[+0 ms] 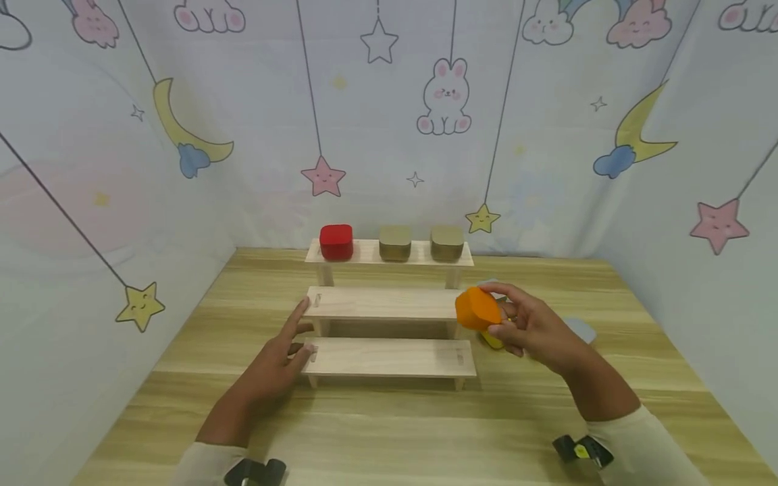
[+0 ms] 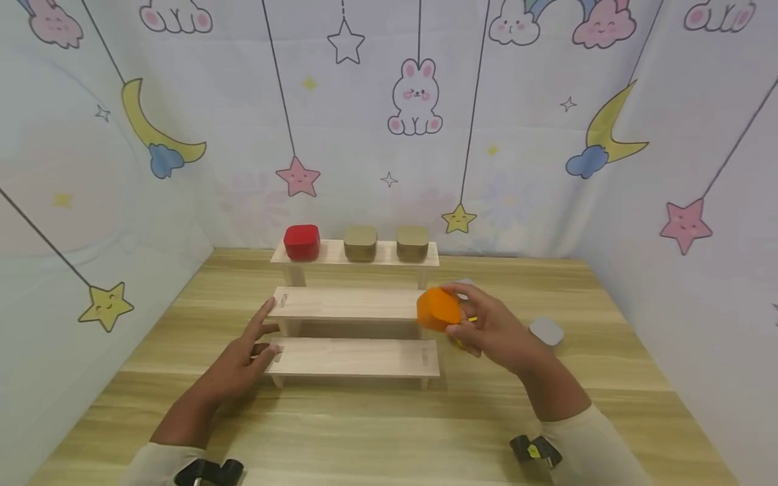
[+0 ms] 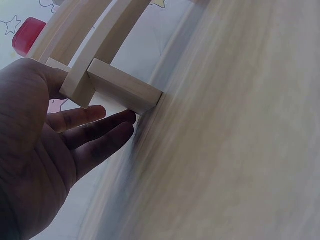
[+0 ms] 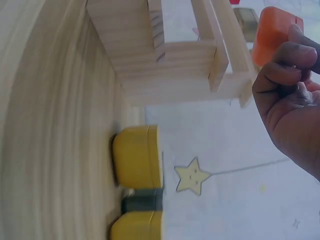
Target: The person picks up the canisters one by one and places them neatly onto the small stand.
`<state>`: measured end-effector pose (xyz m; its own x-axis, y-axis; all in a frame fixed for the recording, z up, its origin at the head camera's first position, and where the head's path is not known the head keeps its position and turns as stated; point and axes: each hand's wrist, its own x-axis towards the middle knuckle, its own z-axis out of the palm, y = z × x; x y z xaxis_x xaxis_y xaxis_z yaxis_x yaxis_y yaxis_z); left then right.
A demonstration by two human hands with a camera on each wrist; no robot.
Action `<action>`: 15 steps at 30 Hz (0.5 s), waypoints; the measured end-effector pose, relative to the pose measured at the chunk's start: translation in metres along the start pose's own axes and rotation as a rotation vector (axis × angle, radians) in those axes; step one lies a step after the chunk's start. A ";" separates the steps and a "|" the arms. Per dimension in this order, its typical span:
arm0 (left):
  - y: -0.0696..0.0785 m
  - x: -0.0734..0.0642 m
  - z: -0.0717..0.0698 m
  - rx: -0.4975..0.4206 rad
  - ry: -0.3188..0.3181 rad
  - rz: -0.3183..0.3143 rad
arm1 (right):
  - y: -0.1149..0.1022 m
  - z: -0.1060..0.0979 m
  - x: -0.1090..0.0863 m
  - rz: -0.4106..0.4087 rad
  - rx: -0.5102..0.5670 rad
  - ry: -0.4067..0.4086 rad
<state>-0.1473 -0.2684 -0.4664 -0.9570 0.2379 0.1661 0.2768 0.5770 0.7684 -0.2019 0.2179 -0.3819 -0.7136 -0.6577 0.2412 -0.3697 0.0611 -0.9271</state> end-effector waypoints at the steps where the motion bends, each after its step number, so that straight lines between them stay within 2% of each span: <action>1: 0.000 0.000 0.000 0.003 0.001 0.000 | -0.002 0.002 0.004 0.007 -0.015 -0.005; 15: 0.004 0.002 -0.001 0.013 -0.005 -0.043 | -0.024 0.037 0.064 0.159 -0.161 -0.072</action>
<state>-0.1478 -0.2660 -0.4625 -0.9676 0.2165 0.1299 0.2365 0.5968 0.7668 -0.2166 0.1470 -0.3552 -0.7285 -0.6816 0.0692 -0.3502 0.2837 -0.8927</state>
